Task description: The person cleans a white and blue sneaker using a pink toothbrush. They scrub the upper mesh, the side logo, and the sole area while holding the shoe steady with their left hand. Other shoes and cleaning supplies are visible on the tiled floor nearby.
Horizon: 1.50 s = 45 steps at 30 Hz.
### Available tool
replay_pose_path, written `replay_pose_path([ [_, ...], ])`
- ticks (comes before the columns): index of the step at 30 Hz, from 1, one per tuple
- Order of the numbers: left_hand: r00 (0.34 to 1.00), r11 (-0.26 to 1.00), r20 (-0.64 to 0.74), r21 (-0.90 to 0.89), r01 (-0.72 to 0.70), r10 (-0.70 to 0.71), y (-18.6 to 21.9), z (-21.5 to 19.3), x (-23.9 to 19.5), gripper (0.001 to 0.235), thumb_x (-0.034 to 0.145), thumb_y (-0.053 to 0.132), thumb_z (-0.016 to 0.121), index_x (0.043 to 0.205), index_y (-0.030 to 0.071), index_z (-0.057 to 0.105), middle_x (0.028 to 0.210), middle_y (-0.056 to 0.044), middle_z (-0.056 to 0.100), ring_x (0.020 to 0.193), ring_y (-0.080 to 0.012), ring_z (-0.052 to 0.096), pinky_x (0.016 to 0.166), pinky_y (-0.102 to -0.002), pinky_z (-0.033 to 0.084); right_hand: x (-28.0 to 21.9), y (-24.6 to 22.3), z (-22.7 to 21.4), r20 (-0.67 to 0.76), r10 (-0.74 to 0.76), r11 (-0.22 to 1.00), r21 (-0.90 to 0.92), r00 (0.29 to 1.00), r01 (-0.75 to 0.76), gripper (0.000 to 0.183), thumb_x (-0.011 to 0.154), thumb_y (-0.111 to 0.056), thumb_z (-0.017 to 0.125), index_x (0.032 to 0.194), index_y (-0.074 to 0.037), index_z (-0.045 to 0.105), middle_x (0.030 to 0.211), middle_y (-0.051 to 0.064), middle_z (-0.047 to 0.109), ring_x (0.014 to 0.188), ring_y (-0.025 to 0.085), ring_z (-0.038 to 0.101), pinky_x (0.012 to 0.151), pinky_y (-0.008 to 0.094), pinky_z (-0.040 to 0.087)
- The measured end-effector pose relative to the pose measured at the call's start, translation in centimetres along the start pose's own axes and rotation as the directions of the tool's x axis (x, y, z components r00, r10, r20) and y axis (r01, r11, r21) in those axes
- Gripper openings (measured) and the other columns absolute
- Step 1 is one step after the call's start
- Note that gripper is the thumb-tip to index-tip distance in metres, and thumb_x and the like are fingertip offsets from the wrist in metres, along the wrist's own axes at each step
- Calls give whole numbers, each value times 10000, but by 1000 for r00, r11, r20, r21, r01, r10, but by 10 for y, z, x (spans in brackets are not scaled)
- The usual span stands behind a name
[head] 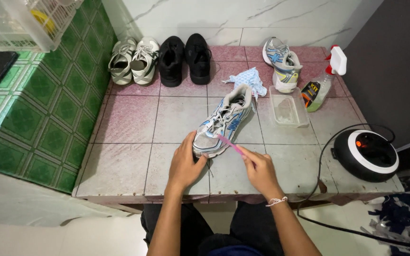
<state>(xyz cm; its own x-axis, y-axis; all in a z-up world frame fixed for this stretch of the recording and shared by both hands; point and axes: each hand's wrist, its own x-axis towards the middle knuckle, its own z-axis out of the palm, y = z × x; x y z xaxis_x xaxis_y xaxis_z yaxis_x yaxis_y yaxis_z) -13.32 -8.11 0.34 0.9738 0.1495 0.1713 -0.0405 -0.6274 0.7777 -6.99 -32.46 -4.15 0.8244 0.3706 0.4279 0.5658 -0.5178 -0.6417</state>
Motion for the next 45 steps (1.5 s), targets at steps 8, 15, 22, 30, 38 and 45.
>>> replay_pose_path([
  [8, 1000, 1000, -8, -3, -17, 17, -7, 3, 2, 796, 840, 241, 680, 1540, 15, 375, 1529, -262, 464, 1439, -413, 432, 1180, -521, 306, -6, 3, 5, 85, -45, 999, -21, 995, 47, 381, 957, -147, 612, 1308, -257, 711, 973, 20, 810, 787, 226, 738, 812, 339, 447],
  [15, 998, 999, -43, -2, -42, 42, -23, 12, 7, 809, 808, 166, 731, 1529, 6, 401, 1487, -287, 498, 1392, -443, 473, 1162, -534, 343, 0, -16, 0, 98, -110, 992, 65, 989, 104, 392, 905, -70, 644, 1257, -209, 743, 968, 47, 813, 829, 243, 755, 795, 355, 475],
  [22, 999, 1000, -45, 22, -10, 11, -3, 5, 1, 835, 793, 217, 754, 1529, 25, 410, 1490, -265, 505, 1395, -421, 478, 1165, -530, 350, -6, -12, -12, -209, 12, 985, 172, 978, 24, 335, 951, -18, 609, 1255, -81, 734, 1137, 153, 778, 1030, 290, 744, 870, 372, 552],
  [30, 995, 996, -78, 60, 59, -55, -1, 5, 7, 1000, 760, 378, 865, 1544, 4, 370, 1572, -259, 410, 1431, -410, 435, 1180, -530, 331, 32, 80, -50, -448, 108, 968, -154, 888, -195, 388, 953, 65, 548, 1326, 48, 656, 1141, 313, 687, 1090, 472, 647, 977, 538, 491],
  [38, 992, 994, -69, -29, 105, -107, -4, 4, 11, 858, 767, 386, 847, 1492, 91, 495, 1476, -169, 571, 1395, -325, 522, 1190, -469, 347, 45, 63, -32, -510, 83, 996, 18, 856, -86, 392, 964, 18, 536, 1318, -68, 683, 1082, 219, 687, 1009, 406, 645, 921, 474, 488],
  [45, 993, 998, -110, -51, 45, -50, -13, 8, 12, 733, 767, 292, 849, 1408, 56, 584, 1384, -197, 643, 1320, -365, 585, 1137, -480, 427, 36, 21, 5, -104, -244, 969, 2, 964, 246, 430, 864, -42, 650, 1228, -243, 763, 779, -4, 693, 632, 191, 647, 614, 297, 540],
])
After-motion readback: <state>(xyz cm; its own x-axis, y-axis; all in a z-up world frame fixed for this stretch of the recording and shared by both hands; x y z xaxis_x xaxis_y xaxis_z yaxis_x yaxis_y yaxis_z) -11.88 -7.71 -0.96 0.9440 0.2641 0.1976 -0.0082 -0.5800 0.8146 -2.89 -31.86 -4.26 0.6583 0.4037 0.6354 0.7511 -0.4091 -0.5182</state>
